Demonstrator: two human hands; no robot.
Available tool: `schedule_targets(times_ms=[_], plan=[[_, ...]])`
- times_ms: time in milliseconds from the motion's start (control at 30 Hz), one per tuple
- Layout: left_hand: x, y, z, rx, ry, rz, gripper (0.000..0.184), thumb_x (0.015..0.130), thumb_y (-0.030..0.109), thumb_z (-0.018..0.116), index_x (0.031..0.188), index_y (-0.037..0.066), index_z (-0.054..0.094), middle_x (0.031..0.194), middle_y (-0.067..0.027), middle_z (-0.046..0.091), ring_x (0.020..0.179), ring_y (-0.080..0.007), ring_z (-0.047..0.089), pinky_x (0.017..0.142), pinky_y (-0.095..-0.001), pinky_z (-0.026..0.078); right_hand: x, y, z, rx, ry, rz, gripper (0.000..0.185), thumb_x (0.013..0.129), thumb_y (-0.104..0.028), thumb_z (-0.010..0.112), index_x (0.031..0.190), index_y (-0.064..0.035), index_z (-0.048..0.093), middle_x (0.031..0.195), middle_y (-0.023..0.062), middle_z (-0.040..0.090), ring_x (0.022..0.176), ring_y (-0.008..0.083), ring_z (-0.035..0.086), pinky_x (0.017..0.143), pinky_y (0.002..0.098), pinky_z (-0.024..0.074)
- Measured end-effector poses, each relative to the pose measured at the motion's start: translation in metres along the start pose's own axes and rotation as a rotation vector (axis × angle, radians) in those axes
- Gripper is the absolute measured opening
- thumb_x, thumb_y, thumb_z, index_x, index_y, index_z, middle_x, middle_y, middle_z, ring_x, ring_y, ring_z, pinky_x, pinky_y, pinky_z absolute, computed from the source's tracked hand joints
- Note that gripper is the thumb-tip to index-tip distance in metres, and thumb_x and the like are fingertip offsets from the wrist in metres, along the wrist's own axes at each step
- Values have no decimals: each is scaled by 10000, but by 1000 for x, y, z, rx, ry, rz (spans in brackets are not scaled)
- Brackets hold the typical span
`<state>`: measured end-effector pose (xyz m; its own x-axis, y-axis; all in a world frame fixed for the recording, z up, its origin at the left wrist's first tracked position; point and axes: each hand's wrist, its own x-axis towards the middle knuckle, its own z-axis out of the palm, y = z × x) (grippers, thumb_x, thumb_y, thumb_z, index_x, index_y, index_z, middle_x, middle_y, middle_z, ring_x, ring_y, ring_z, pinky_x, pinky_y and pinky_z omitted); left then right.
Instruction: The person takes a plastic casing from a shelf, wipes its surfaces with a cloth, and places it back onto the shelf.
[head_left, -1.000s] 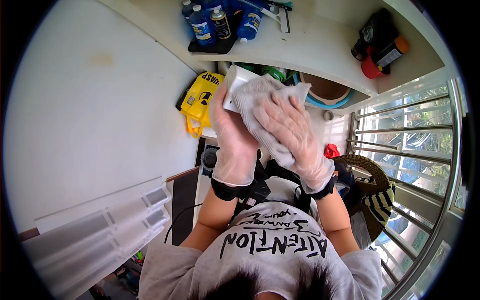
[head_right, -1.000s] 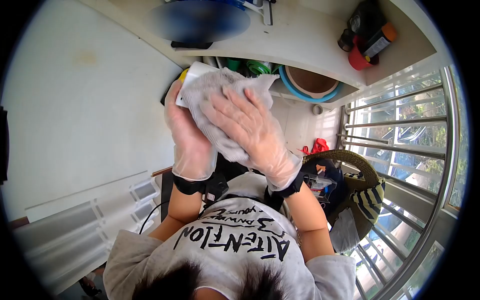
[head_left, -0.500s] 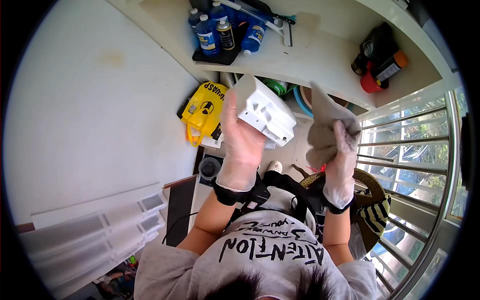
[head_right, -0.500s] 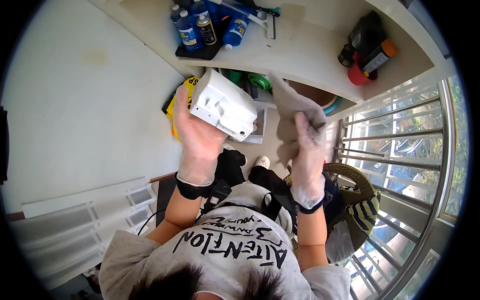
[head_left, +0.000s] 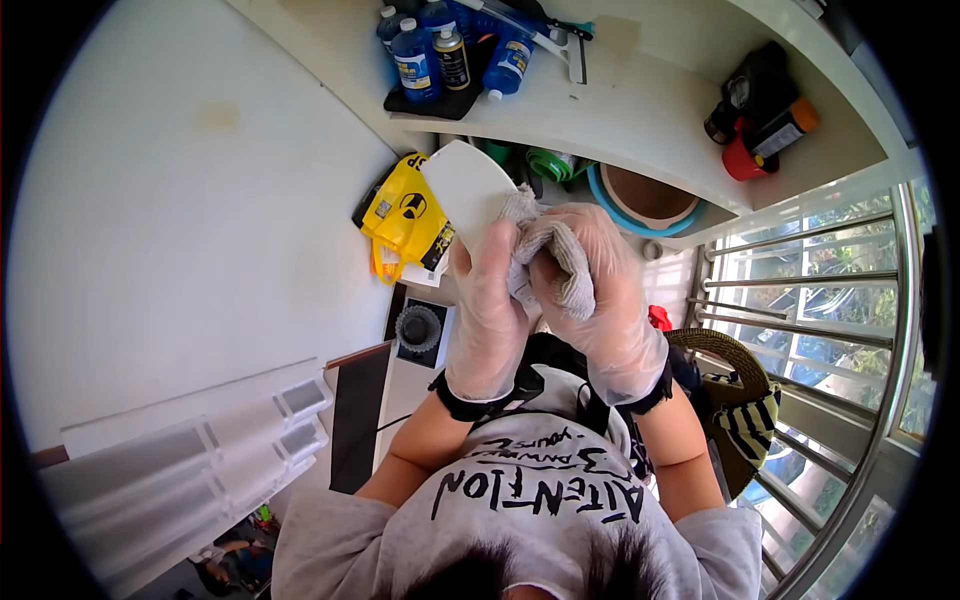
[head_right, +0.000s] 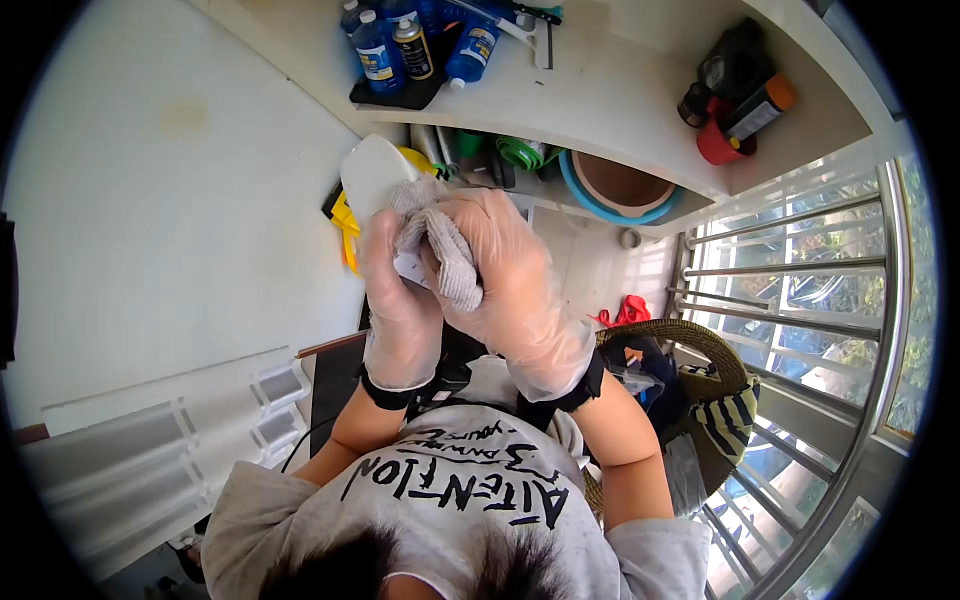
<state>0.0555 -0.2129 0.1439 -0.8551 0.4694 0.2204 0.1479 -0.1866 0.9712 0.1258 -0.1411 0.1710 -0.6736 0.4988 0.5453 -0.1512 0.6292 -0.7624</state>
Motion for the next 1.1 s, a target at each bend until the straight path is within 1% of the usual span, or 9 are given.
schedule_targets(times_ms=[100, 267, 367, 467, 600, 700, 833, 900, 1100], plan=[[4, 11, 0, -414, -24, -187, 458, 794, 373, 483, 1098, 32, 456, 1014, -68, 526, 933, -175, 517, 824, -306, 389, -4, 8, -1, -95, -14, -10, 196, 673, 47, 563, 858, -14, 541, 833, 108, 559, 737, 239, 546, 657, 302, 437], [24, 13, -15, -519, -110, -329, 543, 783, 444, 495, 1125, 25, 449, 1032, -83, 528, 939, -198, 523, 773, -336, 438, -6, 39, -16, 533, 340, 937, 209, 834, -181, 523, 979, -34, 551, 851, 14, 557, 645, 64, 523, 589, 206, 428], [21, 17, -3, -603, -1, -421, 472, 789, 446, 514, 1047, 51, 489, 883, -42, 548, 774, -131, 555, 690, -273, 453, 3, -2, -19, 756, 357, 829, 162, 824, -136, 517, 946, -33, 538, 879, 43, 553, 748, 130, 536, 659, 248, 431], [13, 15, 5, -576, -101, -413, 592, 769, 543, 470, 1110, 58, 483, 1005, -60, 543, 904, -165, 525, 780, -295, 421, -3, 7, 14, -8, 139, -10, 244, 688, -6, 560, 923, -58, 521, 823, 121, 518, 789, 278, 535, 711, 308, 423], [23, 27, 1, -635, 15, -420, 561, 782, 510, 444, 1081, 39, 496, 974, -75, 556, 869, -190, 541, 757, -309, 429, -23, 15, 13, -73, 92, 24, 202, 687, -5, 555, 885, -39, 543, 813, 113, 519, 759, 239, 538, 700, 290, 420], [37, 26, -6, -609, 80, -342, 572, 777, 513, 450, 1089, 37, 493, 973, -82, 556, 892, -196, 541, 767, -325, 427, -39, 49, 8, 306, 214, 569, 143, 762, -4, 539, 904, -13, 529, 776, 57, 542, 710, 91, 491, 648, 219, 406], [30, 21, 5, -586, 123, -345, 581, 774, 526, 452, 1093, 42, 490, 970, -71, 553, 890, -184, 535, 763, -315, 425, -10, 17, -4, 313, 478, 444, 150, 742, 13, 542, 890, -7, 527, 802, 79, 540, 716, 141, 520, 664, 246, 418], [20, 28, 12, -479, -3, -334, 589, 768, 540, 456, 1086, 46, 490, 975, -58, 546, 880, -172, 528, 759, -302, 420, 3, 8, 5, -66, 239, -128, 238, 668, 21, 586, 894, -27, 530, 818, 106, 526, 716, 228, 535, 660, 287, 427], [33, 22, 4, -649, 130, -306, 627, 736, 555, 478, 1084, 33, 471, 972, -83, 535, 887, -206, 533, 762, -331, 434, -35, 43, 12, -50, 63, 158, 240, 688, -7, 594, 920, -39, 540, 780, 71, 525, 717, 232, 543, 610, 282, 432]])
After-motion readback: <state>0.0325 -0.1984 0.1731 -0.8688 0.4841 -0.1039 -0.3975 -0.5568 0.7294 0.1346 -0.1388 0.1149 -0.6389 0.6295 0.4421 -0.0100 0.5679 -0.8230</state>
